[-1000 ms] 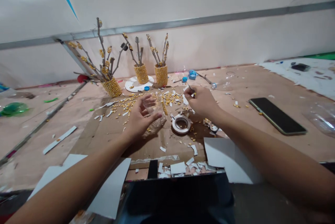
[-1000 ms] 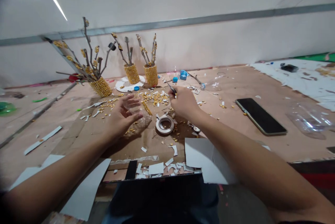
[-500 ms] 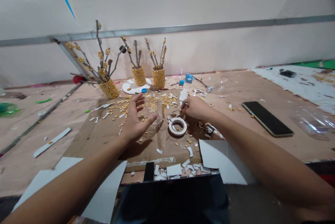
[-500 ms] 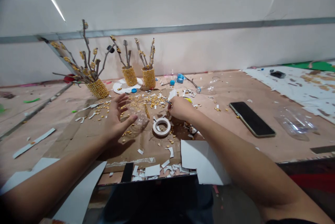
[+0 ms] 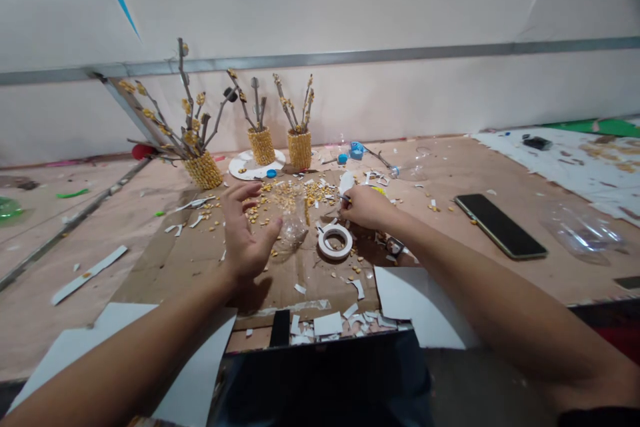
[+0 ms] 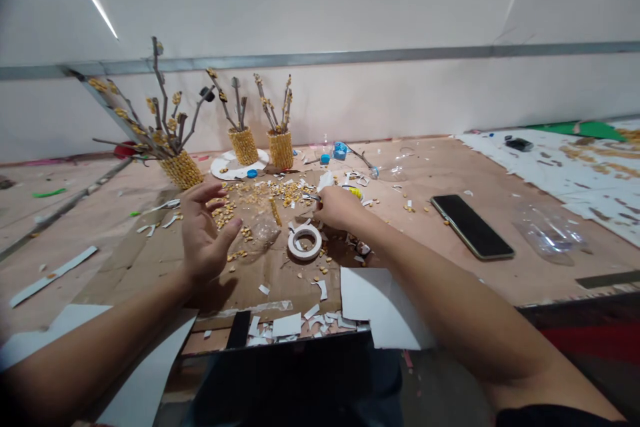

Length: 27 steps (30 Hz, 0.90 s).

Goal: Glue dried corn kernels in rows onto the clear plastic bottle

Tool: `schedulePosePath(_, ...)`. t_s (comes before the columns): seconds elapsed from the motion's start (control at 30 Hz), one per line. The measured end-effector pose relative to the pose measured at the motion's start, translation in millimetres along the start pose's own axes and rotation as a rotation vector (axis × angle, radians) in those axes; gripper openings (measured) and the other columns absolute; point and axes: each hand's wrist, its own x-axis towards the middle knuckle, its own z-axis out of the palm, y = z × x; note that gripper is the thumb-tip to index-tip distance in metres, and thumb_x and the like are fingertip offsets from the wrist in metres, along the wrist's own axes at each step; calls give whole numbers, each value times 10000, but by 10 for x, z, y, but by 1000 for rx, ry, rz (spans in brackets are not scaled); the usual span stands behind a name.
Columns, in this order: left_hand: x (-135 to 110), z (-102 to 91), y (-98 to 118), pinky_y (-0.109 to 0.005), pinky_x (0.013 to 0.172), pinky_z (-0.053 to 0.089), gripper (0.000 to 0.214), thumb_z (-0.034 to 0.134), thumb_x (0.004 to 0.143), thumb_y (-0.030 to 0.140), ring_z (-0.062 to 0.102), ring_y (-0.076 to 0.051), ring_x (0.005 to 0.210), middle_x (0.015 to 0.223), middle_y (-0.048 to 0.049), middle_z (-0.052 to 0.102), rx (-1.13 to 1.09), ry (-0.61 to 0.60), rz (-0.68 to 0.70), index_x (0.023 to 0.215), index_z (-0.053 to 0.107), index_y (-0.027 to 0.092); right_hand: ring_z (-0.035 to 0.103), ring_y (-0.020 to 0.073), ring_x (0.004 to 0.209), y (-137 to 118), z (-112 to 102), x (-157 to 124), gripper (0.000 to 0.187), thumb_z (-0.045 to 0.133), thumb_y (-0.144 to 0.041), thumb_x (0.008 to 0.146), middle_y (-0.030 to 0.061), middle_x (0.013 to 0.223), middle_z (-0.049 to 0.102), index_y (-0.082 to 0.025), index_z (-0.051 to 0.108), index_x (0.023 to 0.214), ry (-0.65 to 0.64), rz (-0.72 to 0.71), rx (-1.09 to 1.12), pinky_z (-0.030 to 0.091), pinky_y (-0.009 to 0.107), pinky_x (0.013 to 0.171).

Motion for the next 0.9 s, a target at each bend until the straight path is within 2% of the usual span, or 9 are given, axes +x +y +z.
schedulePosePath(0.13,-29,29,103,-384,838,527,378,800,837,217,604,-227,940,1089,-47,619,-75,112,110,1194,684,262,642,175,704,-32,-197,-43,55,681,-155,797,35,729,709,-172,715,758,53,-99,168,458,276,668)
schedulePosePath(0.23,-108,30,218,-325,726,531,304,742,895,117,622,-178,780,881,-7,647,-164,29,184,1157,709,268,622,144,722,-110,-342,-176,79,655,-229,846,17,784,705,-178,710,822,61,-252,338,497,271,702)
schedulePosePath(0.33,-175,25,373,-306,688,572,357,723,911,59,693,-168,751,877,-10,735,-159,-163,273,1197,706,273,555,117,646,-226,-372,-371,130,740,-303,815,-20,711,643,-184,686,809,-106,-506,651,467,260,625)
schedulePosePath(0.4,-186,32,472,-307,678,602,381,739,910,61,736,-174,758,915,-20,784,-125,-266,338,1219,695,281,548,108,634,-311,-335,-494,132,767,-292,818,-33,700,632,-186,688,824,-264,-586,725,462,250,606)
schedulePosePath(0.47,-176,48,538,-306,676,623,379,749,917,74,761,-178,767,927,-24,806,-111,-302,365,1227,694,285,576,114,659,-384,-283,-579,120,766,-283,845,-27,723,656,-186,696,854,-391,-636,763,487,255,631)
schedulePosePath(0.6,-166,77,522,-317,683,641,347,742,931,80,773,-186,795,951,-30,813,-119,-292,365,1203,729,295,634,129,735,-439,-189,-614,126,770,-275,867,-4,809,707,-181,696,907,-504,-663,844,527,278,710)
schedulePosePath(0.77,-225,89,408,-352,763,647,340,740,950,98,756,-205,891,1041,-60,788,-149,-303,299,1216,767,307,577,117,691,-414,-126,-583,136,768,-268,878,-21,788,669,-188,677,941,-522,-607,950,476,259,642)
schedulePosePath(0.9,-228,92,415,-299,773,620,305,753,935,59,718,-172,882,1013,-57,737,-162,-269,317,1165,779,258,547,110,683,-448,-128,-603,168,781,-295,879,-35,774,644,-189,661,930,-511,-589,963,454,259,646)
